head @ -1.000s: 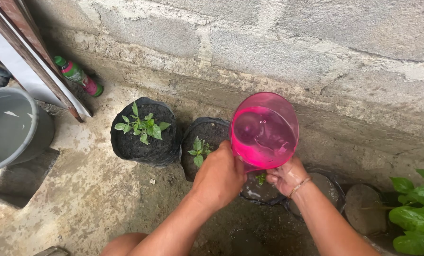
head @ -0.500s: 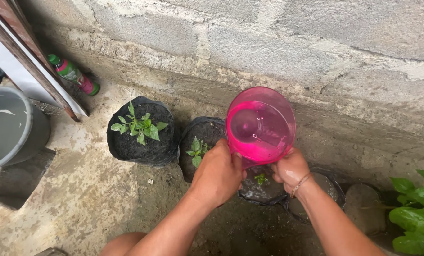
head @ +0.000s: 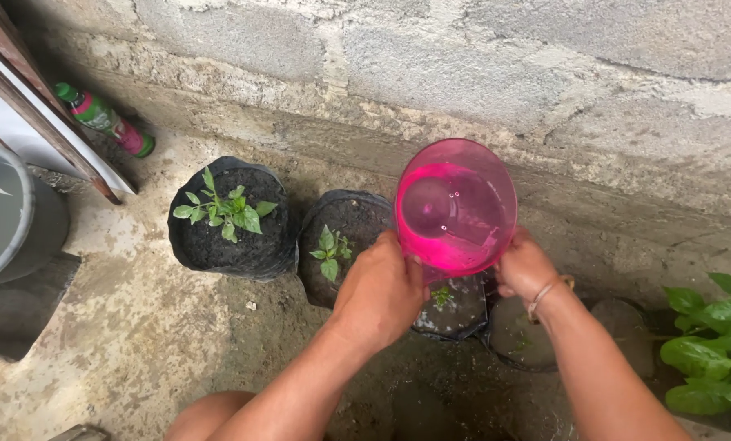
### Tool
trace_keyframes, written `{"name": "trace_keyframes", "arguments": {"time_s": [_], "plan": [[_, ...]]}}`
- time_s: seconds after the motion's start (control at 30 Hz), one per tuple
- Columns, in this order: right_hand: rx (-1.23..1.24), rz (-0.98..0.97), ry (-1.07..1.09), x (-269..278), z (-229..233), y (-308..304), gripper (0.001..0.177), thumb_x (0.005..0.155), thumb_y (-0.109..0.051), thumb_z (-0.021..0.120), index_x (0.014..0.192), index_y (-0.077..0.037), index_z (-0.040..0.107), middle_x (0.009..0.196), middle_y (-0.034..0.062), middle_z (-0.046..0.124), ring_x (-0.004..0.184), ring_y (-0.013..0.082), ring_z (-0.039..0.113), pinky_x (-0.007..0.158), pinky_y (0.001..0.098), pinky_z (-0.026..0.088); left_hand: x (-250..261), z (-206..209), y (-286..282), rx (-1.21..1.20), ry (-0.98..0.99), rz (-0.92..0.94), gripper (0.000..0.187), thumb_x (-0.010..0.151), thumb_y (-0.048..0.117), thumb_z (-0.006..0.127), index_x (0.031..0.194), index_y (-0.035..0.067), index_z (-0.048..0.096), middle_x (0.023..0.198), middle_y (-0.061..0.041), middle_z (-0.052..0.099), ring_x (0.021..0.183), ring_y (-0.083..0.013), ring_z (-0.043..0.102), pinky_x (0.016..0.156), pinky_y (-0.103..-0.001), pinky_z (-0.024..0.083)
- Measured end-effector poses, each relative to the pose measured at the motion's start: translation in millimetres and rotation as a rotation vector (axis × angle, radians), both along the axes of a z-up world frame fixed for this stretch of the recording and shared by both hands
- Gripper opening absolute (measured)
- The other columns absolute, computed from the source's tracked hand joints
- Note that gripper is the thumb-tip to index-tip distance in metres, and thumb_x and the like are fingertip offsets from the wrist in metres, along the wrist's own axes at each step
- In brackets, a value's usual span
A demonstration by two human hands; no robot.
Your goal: Watering small potted plants in polybags using a plastic scoop and a bucket of water.
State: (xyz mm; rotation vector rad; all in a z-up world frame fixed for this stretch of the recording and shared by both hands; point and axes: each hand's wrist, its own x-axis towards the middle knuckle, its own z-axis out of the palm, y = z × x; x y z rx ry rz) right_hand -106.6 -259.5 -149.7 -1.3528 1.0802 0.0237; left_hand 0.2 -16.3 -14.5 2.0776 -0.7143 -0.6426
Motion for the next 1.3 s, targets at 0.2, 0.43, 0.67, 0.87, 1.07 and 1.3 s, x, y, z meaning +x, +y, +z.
{"name": "trace_keyframes", "arguments": {"time_s": [0.2,0.43,0.67,0.87,1.07,1.3], "plan": [[-0.015,0.069,0.177,-13.3,27.9,-7.0,0.018,0.101,-0.022,0.054,0.094,-0.007,0.061,0.071,0.0006,0.051,0.054,0.0113,0.041,0.043,0.0284,0.032,-17.5,-14.8,-10.0,0.075,-0.126,-0.050,0.027,0.094,0.016,0.058,0.104,-0.009,0.056,0.084,-0.031,0.070,0.084,-0.0479,0.071,0.077,-0.054,0.058],[0.257,-0.162,0.070,-62.4,-84.9,-54.5,0.012,0.095,-0.020,0.053,0.083,-0.021,0.052,0.067,-0.0035,0.050,0.051,0.0124,0.041,0.042,0.0287,0.026,-42.0,-14.6,-21.8,0.118,-0.093,-0.128,0.027,0.091,0.010,0.056,0.109,-0.011,0.054,0.083,-0.034,0.069,0.081,-0.0498,0.071,0.073,-0.056,0.058],[0.625,-0.148,-0.008,-85.8,-101.7,-54.3,0.007,0.087,-0.021,0.061,0.080,-0.020,0.060,0.063,-0.0038,0.058,0.043,0.0122,0.044,0.037,0.0281,0.026,-51.3,-9.1,-32.3,0.169,-0.041,-0.189,0.031,0.091,0.010,0.055,0.112,-0.012,0.052,0.085,-0.035,0.069,0.084,-0.0501,0.071,0.076,-0.055,0.058],[0.621,-0.122,-0.163,-62.7,-51.3,-27.8,0.011,0.091,-0.015,0.062,0.099,-0.012,0.068,0.077,0.0027,0.067,0.054,0.0156,0.058,0.044,0.0310,0.045,-41.9,-2.1,-31.8,0.158,0.029,-0.156,0.030,0.096,0.018,0.054,0.111,-0.009,0.053,0.090,-0.033,0.070,0.090,-0.0493,0.070,0.084,-0.054,0.056],[0.518,-0.024,-0.179,-35.1,-20.9,-5.1,0.016,0.093,-0.014,0.061,0.108,-0.012,0.066,0.087,0.0017,0.071,0.060,0.0102,0.060,0.045,0.0238,0.041,-26.3,-9.1,-21.9,0.128,-0.005,-0.120,0.029,0.096,0.020,0.057,0.106,-0.008,0.055,0.090,-0.032,0.070,0.091,-0.0478,0.070,0.084,-0.053,0.056],[0.323,-0.120,-0.124,-19.8,-57.9,0.3,0.032,0.106,-0.046,0.060,0.091,-0.019,0.054,0.064,-0.0058,0.041,0.045,0.0067,0.032,0.037,0.0257,0.022,-6.8,1.5,-3.0,0.105,0.065,-0.046,0.028,0.094,0.020,0.057,0.104,-0.006,0.056,0.081,-0.028,0.074,0.087,-0.0422,0.074,0.083,-0.049,0.057]]}}
